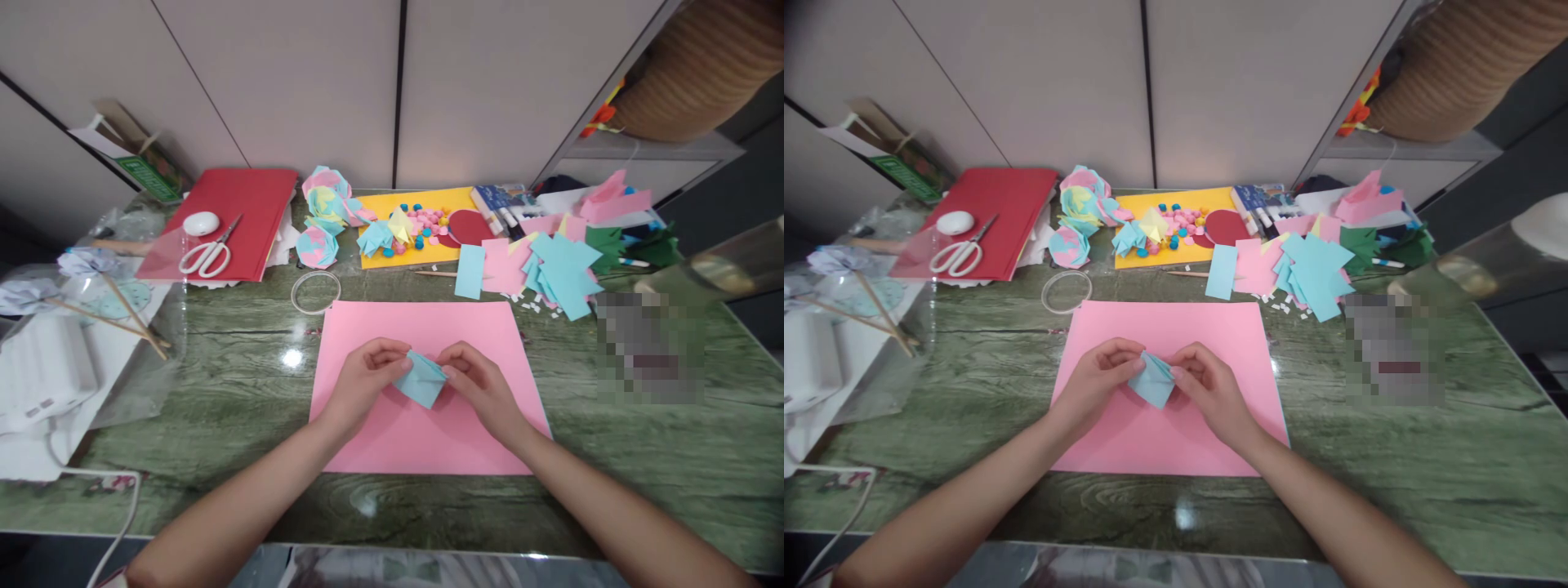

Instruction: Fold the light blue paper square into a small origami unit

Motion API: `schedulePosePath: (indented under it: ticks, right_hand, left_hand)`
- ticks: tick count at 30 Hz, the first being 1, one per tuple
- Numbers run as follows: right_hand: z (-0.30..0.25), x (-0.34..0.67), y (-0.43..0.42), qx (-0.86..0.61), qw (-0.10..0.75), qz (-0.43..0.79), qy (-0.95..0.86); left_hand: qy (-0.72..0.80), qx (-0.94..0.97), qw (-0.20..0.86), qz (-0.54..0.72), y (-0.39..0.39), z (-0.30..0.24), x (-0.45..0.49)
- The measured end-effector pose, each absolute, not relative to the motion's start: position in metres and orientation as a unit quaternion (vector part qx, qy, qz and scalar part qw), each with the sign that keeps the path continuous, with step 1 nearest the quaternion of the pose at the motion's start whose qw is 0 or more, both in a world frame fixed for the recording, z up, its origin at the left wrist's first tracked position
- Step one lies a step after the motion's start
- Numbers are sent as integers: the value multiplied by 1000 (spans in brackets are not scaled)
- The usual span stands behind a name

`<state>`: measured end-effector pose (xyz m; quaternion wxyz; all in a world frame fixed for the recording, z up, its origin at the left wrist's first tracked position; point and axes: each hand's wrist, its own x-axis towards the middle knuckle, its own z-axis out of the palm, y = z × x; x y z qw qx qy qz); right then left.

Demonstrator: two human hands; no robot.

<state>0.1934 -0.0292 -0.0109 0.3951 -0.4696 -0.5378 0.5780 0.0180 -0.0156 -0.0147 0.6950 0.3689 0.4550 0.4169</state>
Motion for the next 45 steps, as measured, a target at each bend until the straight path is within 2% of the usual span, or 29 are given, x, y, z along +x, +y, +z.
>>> schedulePosePath:
  ticks: [9,23,45]
  right_hand:
    - [-14,192,-34,-440,366,626,-530]
    - [-12,188,-37,-481,305,519,-637]
    - [-12,190,-37,-508,289,487,-649]
  left_hand:
    - [471,419,666,399,-18,-13,21]
    - [463,453,644,407,-25,-17,25]
    - [493,432,646,391,-26,-15,27]
